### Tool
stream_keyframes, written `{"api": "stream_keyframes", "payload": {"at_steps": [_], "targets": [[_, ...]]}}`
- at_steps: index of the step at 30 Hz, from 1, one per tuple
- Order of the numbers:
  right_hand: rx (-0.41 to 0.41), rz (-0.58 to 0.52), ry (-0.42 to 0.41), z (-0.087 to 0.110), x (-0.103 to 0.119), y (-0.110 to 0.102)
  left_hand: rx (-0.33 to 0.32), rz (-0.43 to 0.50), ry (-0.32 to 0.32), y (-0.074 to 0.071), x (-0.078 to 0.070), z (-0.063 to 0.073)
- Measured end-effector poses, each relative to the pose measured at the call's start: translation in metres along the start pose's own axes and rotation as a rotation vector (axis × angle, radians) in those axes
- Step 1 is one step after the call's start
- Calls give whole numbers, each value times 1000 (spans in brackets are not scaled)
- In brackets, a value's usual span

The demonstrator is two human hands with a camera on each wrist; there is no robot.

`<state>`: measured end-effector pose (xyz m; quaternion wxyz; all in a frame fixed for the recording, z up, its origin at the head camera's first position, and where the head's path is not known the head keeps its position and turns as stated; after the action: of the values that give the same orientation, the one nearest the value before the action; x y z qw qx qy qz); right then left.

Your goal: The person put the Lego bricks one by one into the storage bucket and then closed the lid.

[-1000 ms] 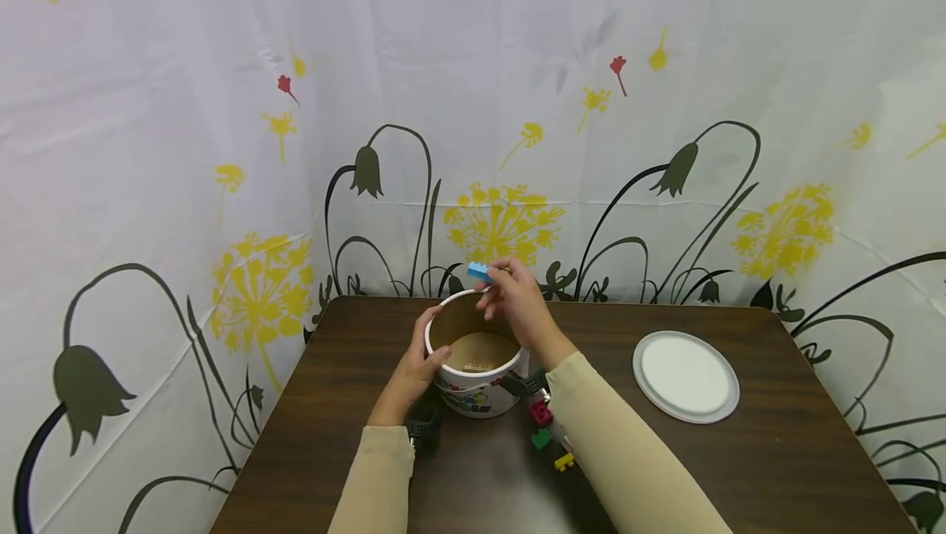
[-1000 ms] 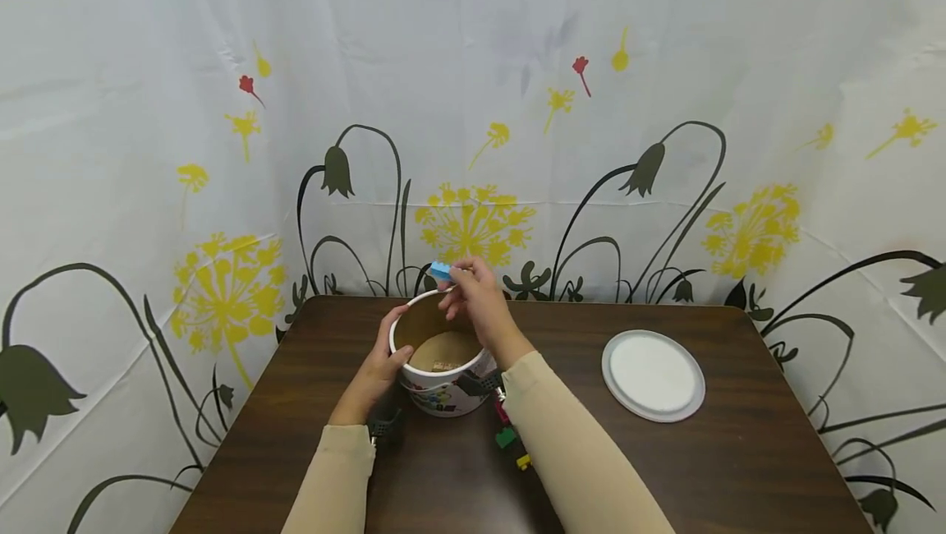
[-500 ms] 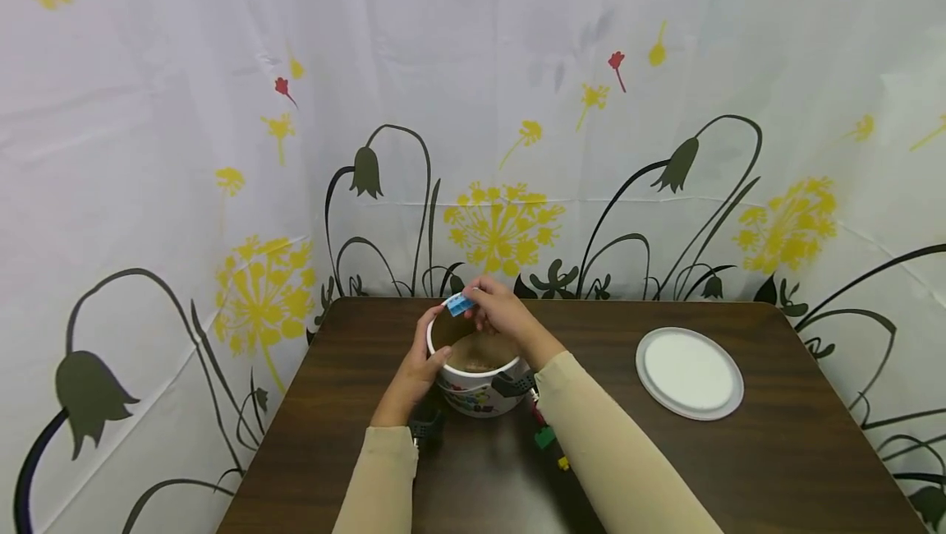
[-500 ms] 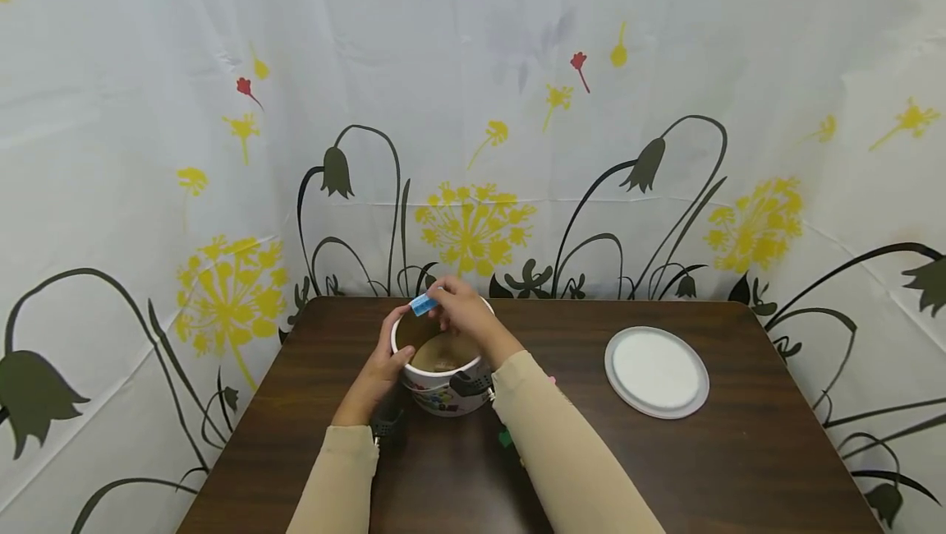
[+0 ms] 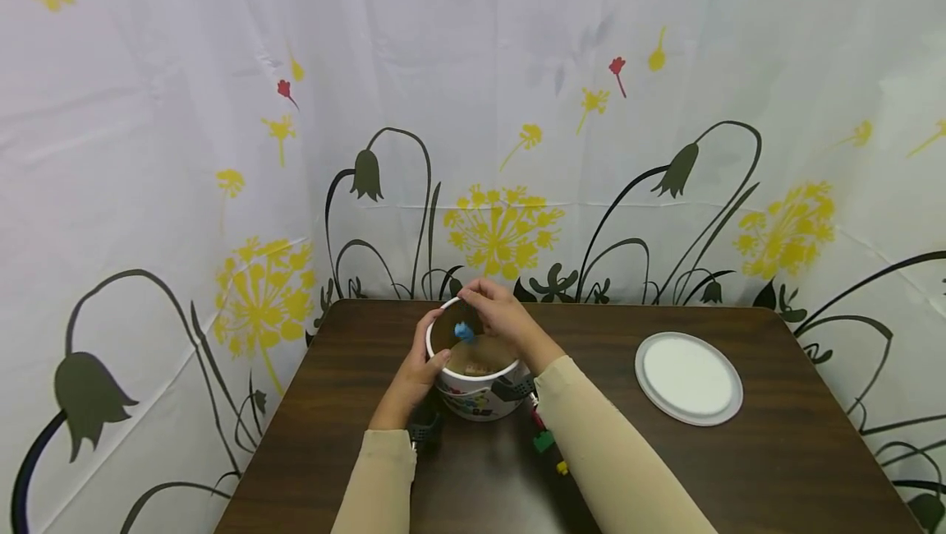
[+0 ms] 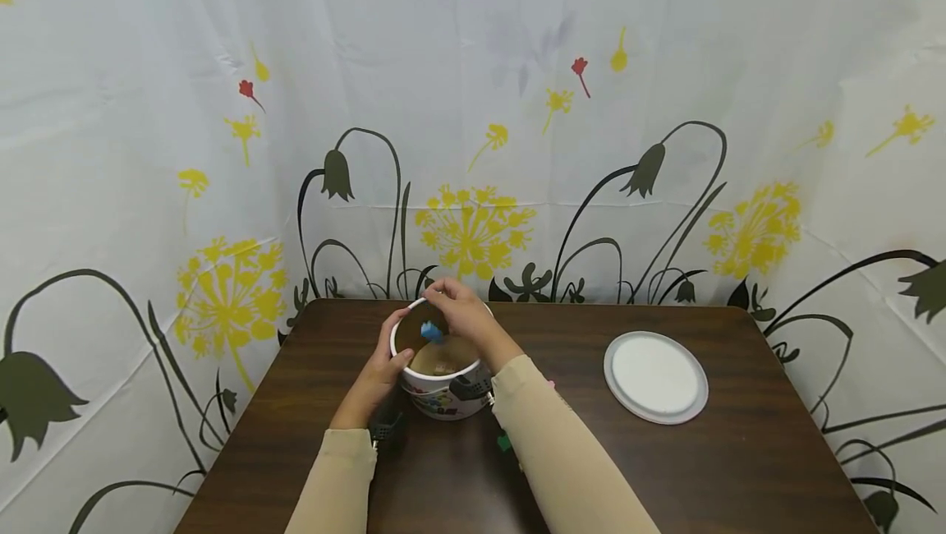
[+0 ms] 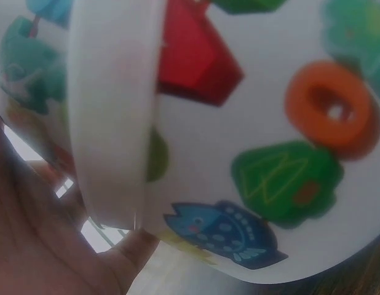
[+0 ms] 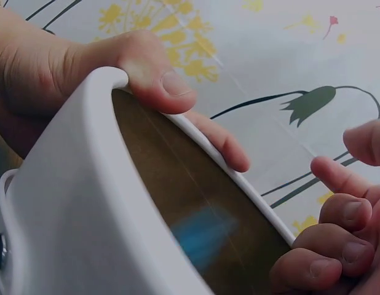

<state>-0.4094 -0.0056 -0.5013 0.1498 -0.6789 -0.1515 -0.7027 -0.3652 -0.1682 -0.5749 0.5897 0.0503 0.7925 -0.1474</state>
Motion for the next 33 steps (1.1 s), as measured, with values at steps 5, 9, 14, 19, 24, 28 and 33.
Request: {"api": "stream_keyframes", "payload": {"at_steps": [5, 9, 14, 19, 24, 28, 33], "targets": [[-6, 10, -16, -2, -1, -1, 5, -9, 9, -1, -1, 1], [-2, 14, -29, -1, -1, -1, 2, -11, 16, -1, -2, 1], [2, 25, -32, 1, 0, -1, -3, -9, 6, -1, -1, 2], [19, 6, -67, 3, 3, -1, -8, -18, 1, -1, 0, 1], [58, -96, -148, 9, 9, 1, -17, -45, -15, -3, -1, 3], [60, -160, -224, 14, 15, 0, -25, -55, -31, -4, -1, 4], [-22, -154, -325, 24, 22, -7, -26, -64, -38, -4, 1, 3]]}}
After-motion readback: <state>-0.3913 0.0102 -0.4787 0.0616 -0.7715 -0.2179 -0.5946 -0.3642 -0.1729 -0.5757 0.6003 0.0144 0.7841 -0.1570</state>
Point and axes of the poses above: each hand's wrist, its own z-axis away from the middle knuckle, its own y-axis out of the palm, x = y × z, the point moved 8 cm from there along -z, towards the middle knuckle, and after that the axes turned 3 degrees about y, right-handed, at the moved point
